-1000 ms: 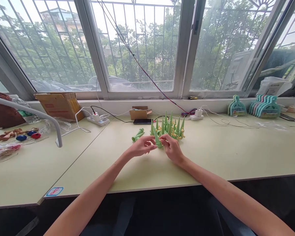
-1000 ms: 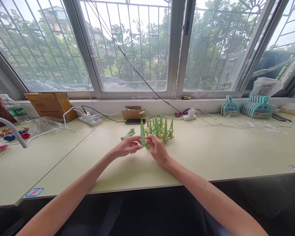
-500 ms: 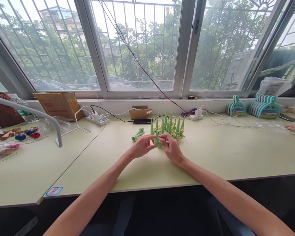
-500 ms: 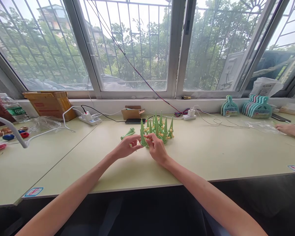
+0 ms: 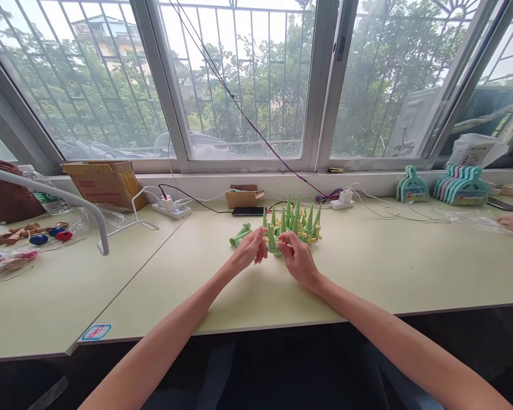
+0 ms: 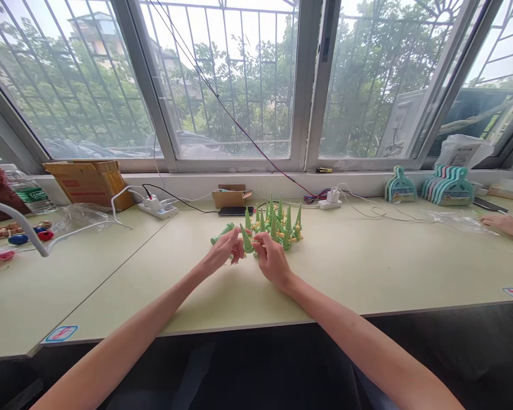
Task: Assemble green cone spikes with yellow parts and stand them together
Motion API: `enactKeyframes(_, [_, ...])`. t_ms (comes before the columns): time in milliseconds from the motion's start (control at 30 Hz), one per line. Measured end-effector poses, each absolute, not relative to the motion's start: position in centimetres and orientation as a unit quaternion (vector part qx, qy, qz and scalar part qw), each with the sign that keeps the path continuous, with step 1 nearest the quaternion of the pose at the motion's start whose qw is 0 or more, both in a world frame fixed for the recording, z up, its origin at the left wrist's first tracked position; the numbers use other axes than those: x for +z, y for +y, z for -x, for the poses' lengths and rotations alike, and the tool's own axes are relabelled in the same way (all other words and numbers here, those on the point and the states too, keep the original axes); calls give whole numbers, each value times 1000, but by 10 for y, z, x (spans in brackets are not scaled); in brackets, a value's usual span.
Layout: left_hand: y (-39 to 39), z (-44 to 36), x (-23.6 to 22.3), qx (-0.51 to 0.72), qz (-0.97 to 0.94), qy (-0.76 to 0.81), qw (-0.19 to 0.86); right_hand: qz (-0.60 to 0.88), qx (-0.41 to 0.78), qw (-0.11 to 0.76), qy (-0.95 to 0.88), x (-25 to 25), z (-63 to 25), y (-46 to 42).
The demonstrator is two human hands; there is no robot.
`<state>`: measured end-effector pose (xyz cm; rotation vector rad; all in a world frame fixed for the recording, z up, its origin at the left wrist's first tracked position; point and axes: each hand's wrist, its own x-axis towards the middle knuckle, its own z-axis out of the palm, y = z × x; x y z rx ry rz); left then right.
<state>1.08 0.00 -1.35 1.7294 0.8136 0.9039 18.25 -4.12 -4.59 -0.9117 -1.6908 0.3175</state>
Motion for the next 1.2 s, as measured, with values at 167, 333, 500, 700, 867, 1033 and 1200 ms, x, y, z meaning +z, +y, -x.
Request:
enactKeyframes(167, [-7,-10,-7,285,-696,298,588,374,128,558,-729,-49,-182,-40])
enactKeyframes(333, [-8,-7,-5,298,-691,273,599,374,144,549,-734,-52,-182,-37])
enactKeyframes(500, [-9,-5,-4,281,-687,263,616,375,142,545,-736,-53,-183,-36])
enactKeyframes(700, [-10,-3,-1,275,-702,251,607,376,146,535,-743,-55,-184,-36])
enactKeyframes(867, [-10,-1,0,274,-725,262,575,373,150,533,-745,-55,-185,-36])
enactKeyframes(1033, [-8,-1,-1,293,-746,274,532,374,149,537,-741,-54,-185,-36])
enactKeyframes(1200, [-7,-2,-3,307,-767,285,487,374,151,539,-739,-54,-186,-36])
